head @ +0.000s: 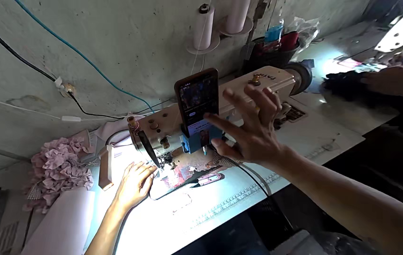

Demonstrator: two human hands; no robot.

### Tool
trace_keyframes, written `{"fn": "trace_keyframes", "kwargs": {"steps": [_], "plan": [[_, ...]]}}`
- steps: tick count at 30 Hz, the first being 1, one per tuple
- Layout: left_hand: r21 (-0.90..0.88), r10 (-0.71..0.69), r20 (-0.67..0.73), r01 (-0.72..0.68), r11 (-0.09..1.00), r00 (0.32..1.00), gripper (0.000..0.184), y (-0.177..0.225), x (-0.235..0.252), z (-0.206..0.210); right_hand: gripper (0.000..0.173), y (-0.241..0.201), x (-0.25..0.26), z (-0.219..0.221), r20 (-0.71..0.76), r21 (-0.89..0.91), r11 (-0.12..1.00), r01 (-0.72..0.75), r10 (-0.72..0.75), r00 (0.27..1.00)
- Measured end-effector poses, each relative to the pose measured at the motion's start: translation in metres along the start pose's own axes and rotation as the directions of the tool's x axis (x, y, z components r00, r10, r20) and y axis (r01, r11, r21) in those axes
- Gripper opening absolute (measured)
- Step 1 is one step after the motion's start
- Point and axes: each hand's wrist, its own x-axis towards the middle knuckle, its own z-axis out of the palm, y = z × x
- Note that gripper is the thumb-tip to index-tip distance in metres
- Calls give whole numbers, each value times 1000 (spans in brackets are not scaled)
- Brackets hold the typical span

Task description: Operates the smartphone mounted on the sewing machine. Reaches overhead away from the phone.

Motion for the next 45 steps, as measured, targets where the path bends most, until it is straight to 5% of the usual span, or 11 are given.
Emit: {"fn": "trace_keyframes", "kwargs": {"steps": [45], "plan": [[2, -7, 10, 7, 1000, 1000, 40, 1, 1, -1, 46, -14, -17, -4, 56, 96, 995, 18, -24, 998]]}}
